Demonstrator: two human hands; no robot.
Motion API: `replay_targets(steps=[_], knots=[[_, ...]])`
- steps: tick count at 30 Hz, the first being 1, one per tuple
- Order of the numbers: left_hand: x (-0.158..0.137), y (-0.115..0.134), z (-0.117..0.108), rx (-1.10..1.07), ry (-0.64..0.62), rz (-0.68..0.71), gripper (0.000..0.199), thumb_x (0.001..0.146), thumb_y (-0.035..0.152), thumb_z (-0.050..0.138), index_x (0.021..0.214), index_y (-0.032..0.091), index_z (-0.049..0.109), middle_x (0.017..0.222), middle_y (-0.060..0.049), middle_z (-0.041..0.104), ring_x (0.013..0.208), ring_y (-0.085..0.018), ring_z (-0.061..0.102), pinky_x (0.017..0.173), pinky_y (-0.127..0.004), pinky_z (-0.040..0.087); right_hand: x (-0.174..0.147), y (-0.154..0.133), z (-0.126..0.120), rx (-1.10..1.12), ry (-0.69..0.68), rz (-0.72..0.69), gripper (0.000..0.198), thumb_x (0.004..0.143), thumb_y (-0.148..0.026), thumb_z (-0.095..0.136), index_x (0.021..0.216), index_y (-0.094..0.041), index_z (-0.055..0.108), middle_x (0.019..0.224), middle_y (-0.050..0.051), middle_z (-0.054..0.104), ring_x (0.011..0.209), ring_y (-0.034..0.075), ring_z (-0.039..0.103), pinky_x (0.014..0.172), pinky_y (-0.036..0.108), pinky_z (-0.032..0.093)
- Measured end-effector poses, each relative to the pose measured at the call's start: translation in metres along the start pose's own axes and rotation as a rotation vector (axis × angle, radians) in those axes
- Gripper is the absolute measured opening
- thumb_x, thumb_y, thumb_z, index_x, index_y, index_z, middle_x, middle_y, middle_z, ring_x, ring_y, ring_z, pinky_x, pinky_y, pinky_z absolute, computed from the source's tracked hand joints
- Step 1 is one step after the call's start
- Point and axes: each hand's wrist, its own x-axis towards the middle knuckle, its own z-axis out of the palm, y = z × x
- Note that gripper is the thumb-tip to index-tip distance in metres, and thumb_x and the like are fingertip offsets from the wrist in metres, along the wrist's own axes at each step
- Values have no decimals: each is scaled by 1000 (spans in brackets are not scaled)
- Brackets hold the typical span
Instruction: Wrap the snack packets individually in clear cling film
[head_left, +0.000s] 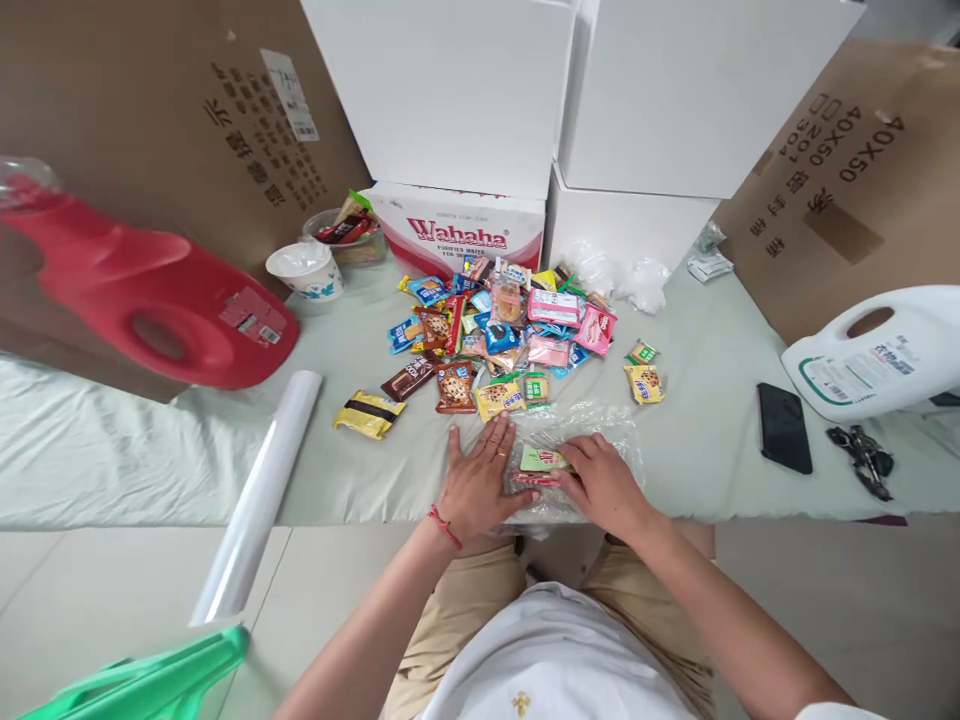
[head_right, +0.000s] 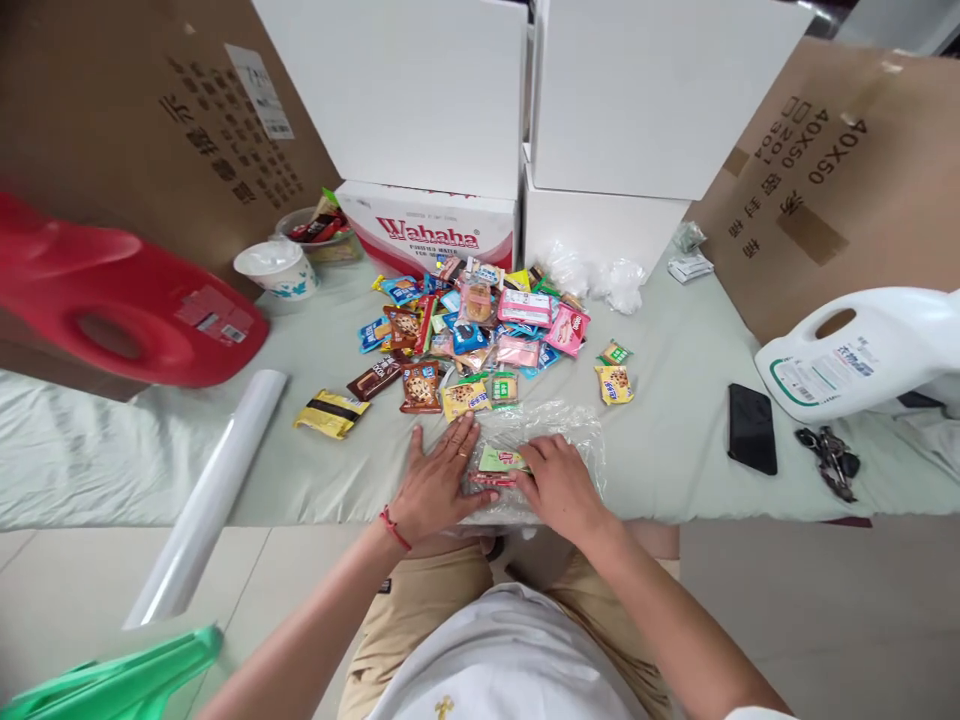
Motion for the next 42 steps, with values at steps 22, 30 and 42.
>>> replay_targets(steps=[22,30,42], knots=[[16,5,-10,-184,450,11,76,92,45,60,157,20,29,157,-19,44,150,-33,34,122,-57,22,111,48,-41,71,-154,-107,10,89,-17,65,93,-19,73,90,3,72,90,20,59,78,26,37],[43,-10,-35,-206,267,227,46,85,20,57,130,22,57,105,-6,72,122,-30,58,121,-63,14,35,23,-48,-42,-114,-308,23,103,-29,51,110,-18,70,95,6,64,83,18,57,69,26,38],[-42,-23,-14,-134,18,465,61,92,60,56,146,30,54,106,-10,64,110,-30,57,95,-47,39,-79,39,25,41,28,-342,62,94,-37,66,153,-27,46,146,13,55,136,32,48,116,62,35]])
